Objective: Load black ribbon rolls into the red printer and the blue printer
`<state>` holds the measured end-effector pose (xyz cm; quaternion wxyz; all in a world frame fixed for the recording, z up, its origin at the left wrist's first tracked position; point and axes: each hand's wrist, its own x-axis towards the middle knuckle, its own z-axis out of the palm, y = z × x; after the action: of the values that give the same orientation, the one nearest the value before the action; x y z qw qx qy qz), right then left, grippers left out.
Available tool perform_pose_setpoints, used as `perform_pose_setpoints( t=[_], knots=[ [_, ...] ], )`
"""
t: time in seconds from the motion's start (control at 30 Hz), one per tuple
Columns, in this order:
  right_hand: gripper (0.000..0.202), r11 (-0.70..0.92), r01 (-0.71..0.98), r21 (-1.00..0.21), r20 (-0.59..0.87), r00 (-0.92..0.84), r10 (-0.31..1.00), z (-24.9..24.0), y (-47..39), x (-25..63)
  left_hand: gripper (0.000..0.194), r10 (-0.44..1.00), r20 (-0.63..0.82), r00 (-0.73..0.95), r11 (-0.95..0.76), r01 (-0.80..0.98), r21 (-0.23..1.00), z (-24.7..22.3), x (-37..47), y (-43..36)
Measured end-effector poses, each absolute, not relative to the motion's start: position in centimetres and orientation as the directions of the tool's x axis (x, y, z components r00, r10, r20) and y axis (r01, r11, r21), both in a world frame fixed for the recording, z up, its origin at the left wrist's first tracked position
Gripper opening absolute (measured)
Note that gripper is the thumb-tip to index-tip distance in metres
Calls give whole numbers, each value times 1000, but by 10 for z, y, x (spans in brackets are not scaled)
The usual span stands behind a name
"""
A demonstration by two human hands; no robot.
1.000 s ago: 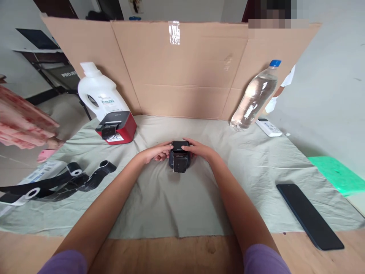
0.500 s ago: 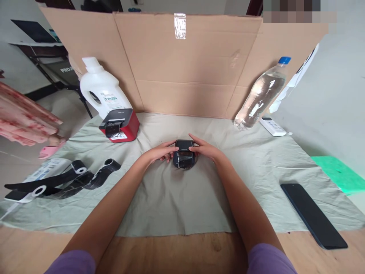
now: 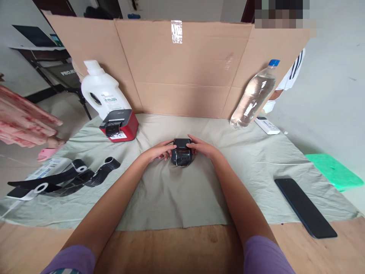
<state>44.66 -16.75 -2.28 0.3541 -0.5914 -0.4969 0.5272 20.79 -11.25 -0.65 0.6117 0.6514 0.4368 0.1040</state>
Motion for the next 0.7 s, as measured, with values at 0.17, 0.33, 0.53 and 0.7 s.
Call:
perform_pose_setpoints(
  t=[0.17, 0.33, 0.53, 0.7],
  knots=[
    [74, -249, 169, -954, -243, 59, 968, -29, -170, 439, 82, 691, -379, 615, 99, 439, 893, -11, 205, -111],
    [76, -7, 387, -922, -5, 5, 1000, -37, -203, 429, 109, 620, -286, 730, -75, 419, 905, -5, 186, -106],
    [82, 144, 744, -652, 135, -73, 988, -34, -241, 414, 132, 520, -187, 834, -325, 395, 859, -4, 183, -115],
    [94, 128, 846, -517, 228, -8, 974, -47, -241, 406, 136, 548, 46, 835, -508, 289, 811, -20, 193, -120]
  ],
)
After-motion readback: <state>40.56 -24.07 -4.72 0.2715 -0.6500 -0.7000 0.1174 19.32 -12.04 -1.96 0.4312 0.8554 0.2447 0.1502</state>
